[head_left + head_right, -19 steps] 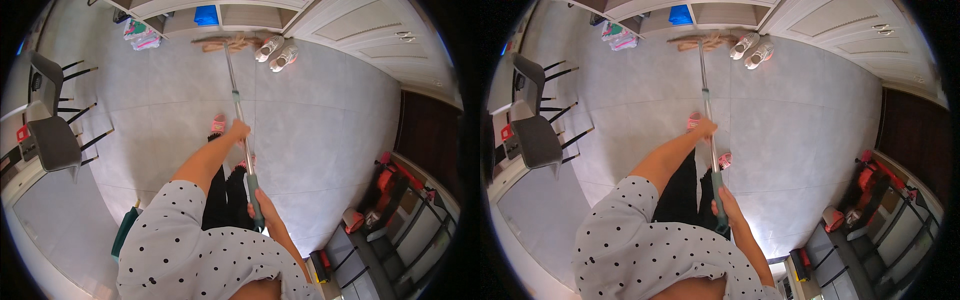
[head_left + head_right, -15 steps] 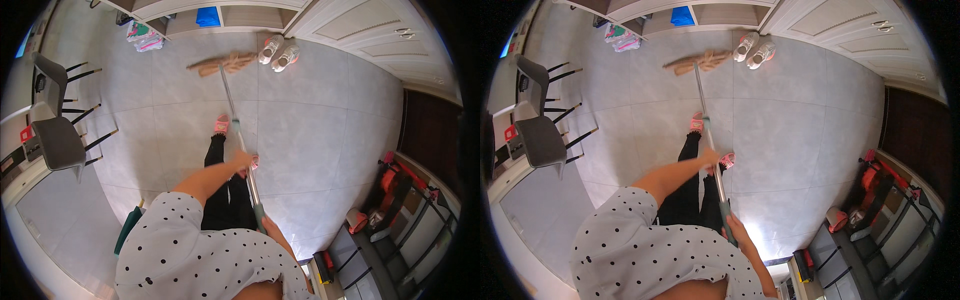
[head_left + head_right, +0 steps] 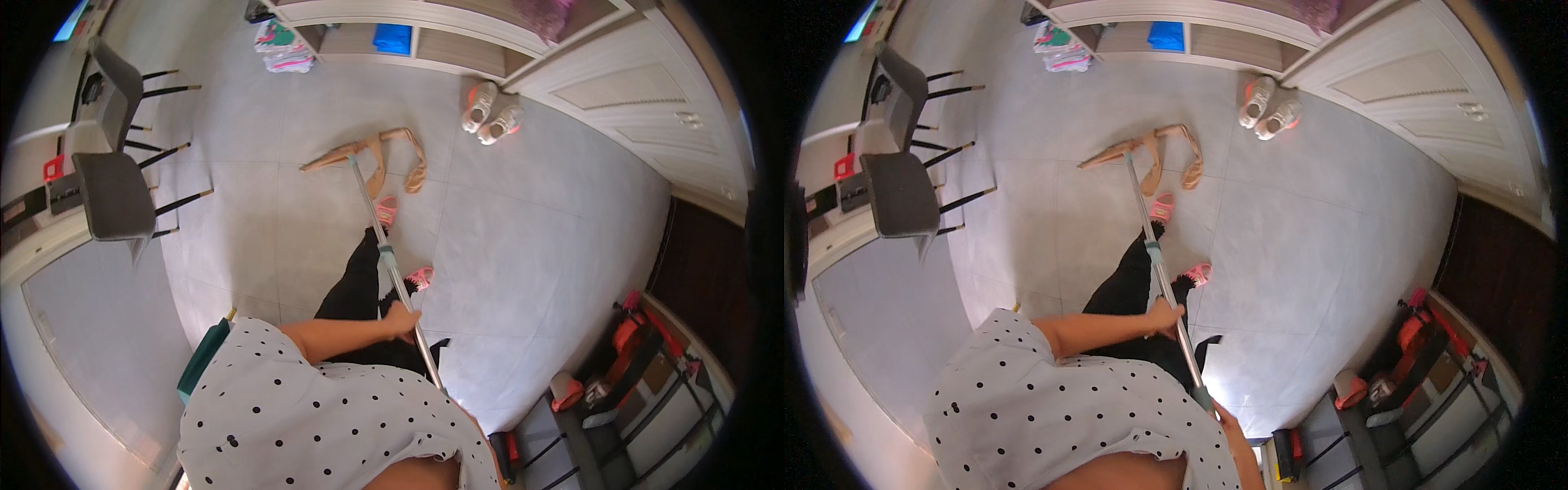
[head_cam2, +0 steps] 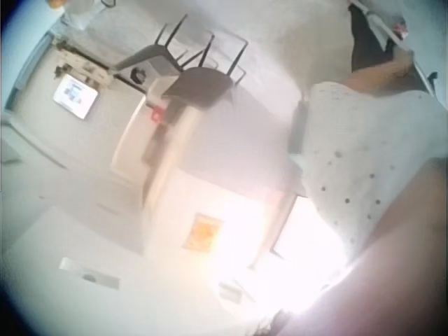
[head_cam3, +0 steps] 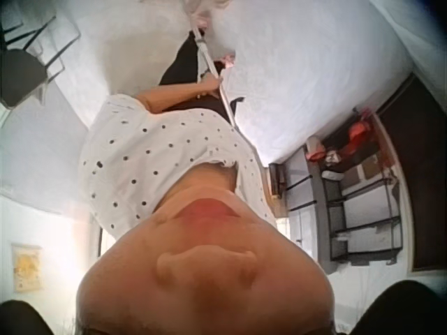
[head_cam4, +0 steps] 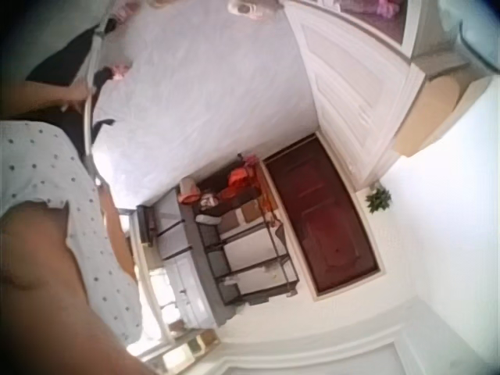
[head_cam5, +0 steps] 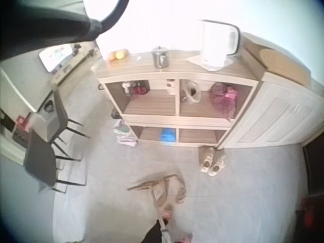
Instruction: The person mops a tiled floor using a mop with a cloth head. They move a chair to access the area underneath and spray the floor with a pink bottle before continuing to mop. The person also briefly picks up and places a pair of shoes on a shelf.
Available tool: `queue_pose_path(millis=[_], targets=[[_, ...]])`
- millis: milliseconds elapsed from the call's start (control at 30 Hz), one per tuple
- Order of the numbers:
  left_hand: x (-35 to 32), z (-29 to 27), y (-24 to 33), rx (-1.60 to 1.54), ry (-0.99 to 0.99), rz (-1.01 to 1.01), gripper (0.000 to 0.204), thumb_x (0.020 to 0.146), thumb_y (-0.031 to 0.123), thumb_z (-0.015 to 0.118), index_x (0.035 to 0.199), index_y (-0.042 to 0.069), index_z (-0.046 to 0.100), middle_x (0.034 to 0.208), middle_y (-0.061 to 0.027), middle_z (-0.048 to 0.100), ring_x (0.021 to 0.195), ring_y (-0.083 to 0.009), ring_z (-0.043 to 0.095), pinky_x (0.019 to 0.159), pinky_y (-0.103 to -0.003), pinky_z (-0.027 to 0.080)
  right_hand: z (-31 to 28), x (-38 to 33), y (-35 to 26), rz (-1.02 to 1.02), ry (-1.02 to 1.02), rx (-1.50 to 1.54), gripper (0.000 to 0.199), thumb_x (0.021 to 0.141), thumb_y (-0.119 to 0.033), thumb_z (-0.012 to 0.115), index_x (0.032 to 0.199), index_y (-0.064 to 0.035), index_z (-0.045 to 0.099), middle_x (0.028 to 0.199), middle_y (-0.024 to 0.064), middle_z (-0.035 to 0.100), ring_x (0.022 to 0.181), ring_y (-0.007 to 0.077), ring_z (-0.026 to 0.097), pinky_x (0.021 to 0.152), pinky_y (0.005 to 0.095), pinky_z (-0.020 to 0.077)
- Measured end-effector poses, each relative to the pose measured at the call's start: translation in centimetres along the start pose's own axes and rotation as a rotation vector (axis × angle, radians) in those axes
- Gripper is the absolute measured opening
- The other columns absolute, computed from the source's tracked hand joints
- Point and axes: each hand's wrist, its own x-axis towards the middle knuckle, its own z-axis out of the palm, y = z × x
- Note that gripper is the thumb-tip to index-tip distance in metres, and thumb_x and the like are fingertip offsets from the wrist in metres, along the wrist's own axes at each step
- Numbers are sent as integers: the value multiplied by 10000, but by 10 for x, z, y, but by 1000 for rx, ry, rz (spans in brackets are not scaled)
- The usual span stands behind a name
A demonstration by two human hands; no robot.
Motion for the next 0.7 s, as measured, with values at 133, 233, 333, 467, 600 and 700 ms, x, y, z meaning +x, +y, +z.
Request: queue_pose_path(millis=[133,233,333,467,600,700], targets=[[47,-88,49,86,119,100,297,774,228,550,815,-65,524,723,-177,580,624,-283,618,473,-397,518,42,65,-95,-109,-97,-191,465,861,-189,498,1292,-126,337,786,35,515,633,95,497,568,227,422],[62,-155,88,-103,224,164,368,766,311,526,768,-56,499,665,-139,544,558,-257,595,446,-381,509,95,103,-183,-41,-279,-156,490,867,-174,474,1317,-161,282,590,32,457,451,118,463,428,252,399],[104,-222,100,-128,364,195,376,779,333,512,809,-41,490,642,-130,528,530,-259,576,433,-372,502,135,149,-224,-178,-479,-258,509,861,-167,480,1322,-175,264,681,62,493,508,130,496,433,245,398],[136,-270,128,-93,339,115,327,782,284,520,794,-40,478,644,-139,541,540,-275,584,454,-394,509,167,169,-223,44,-496,420,529,849,-157,490,1318,-163,246,837,95,473,566,119,462,433,205,368],[195,-262,60,640,10,450,255,778,196,475,769,-58,491,687,-202,581,582,-325,607,483,-429,518,125,167,-181,142,-539,557,554,838,-130,489,1324,-168,224,850,104,447,550,103,391,436,176,340],[216,-185,29,349,-93,82,249,781,167,449,750,-71,516,722,-233,592,618,-328,618,516,-460,528,74,136,-145,155,-516,635,593,831,-125,493,1338,-177,192,844,108,450,538,95,369,440,172,333]])
